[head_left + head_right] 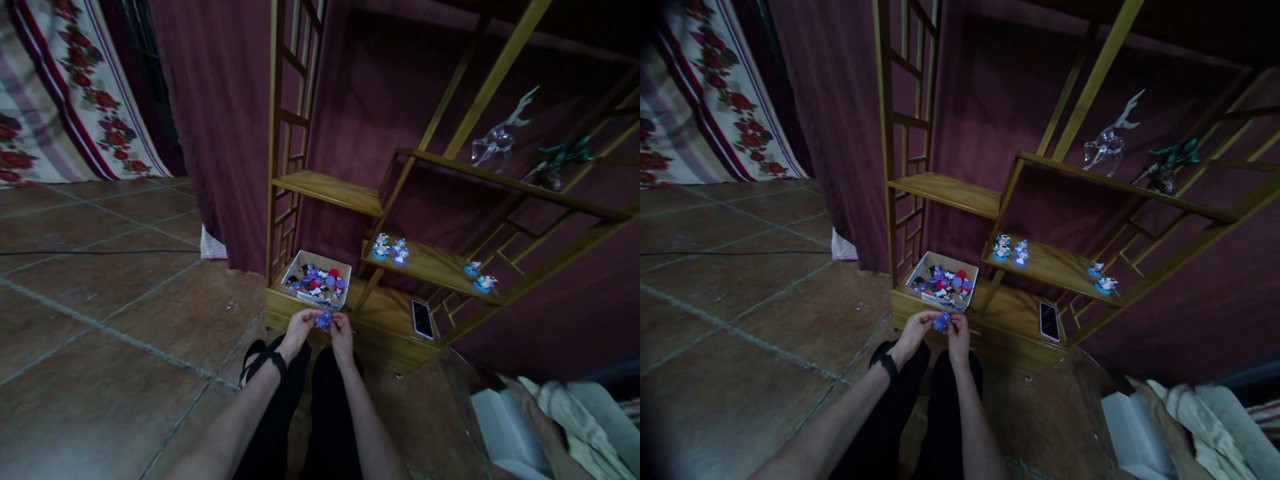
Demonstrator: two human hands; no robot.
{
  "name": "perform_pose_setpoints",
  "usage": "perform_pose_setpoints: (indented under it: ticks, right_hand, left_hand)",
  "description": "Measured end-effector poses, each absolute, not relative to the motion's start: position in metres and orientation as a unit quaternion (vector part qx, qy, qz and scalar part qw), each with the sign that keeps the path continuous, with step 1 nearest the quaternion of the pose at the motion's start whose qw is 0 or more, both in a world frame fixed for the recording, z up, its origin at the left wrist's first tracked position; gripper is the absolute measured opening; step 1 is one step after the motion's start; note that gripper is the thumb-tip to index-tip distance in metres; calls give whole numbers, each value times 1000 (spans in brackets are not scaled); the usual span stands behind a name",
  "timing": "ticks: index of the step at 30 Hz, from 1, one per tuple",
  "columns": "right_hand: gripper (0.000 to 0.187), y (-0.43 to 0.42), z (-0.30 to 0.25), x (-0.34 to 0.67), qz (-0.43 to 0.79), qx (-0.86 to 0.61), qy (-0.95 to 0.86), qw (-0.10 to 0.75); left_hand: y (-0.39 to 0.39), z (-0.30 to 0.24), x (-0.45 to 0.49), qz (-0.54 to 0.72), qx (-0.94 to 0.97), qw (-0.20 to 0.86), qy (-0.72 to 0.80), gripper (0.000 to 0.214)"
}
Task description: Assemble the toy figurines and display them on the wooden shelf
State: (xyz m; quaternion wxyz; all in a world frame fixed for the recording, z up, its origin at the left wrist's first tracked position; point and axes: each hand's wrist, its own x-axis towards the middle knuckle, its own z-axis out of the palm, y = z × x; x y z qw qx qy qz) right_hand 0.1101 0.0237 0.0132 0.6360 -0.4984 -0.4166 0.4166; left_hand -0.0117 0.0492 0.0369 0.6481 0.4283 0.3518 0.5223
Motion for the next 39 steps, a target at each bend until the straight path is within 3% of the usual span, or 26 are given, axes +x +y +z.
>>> perform_pose_setpoints:
  ticks: [9, 16, 28, 39]
  right_hand:
    - [22, 26, 13, 117, 409, -500, -432, 629]
    - [24, 21, 22, 116, 417, -501, -423, 629]
    - [28, 20, 31, 120, 407, -535, -445, 592]
    - [28, 24, 23, 120, 477, -519, -436, 560]
  left_hand:
    - [51, 36, -15, 536, 409, 652, 347, 16]
    - [52, 39, -17, 529, 400, 672, 330, 34]
    - [53, 48, -26, 460, 440, 688, 349, 30]
    - [55, 47, -28, 426, 448, 683, 388, 21]
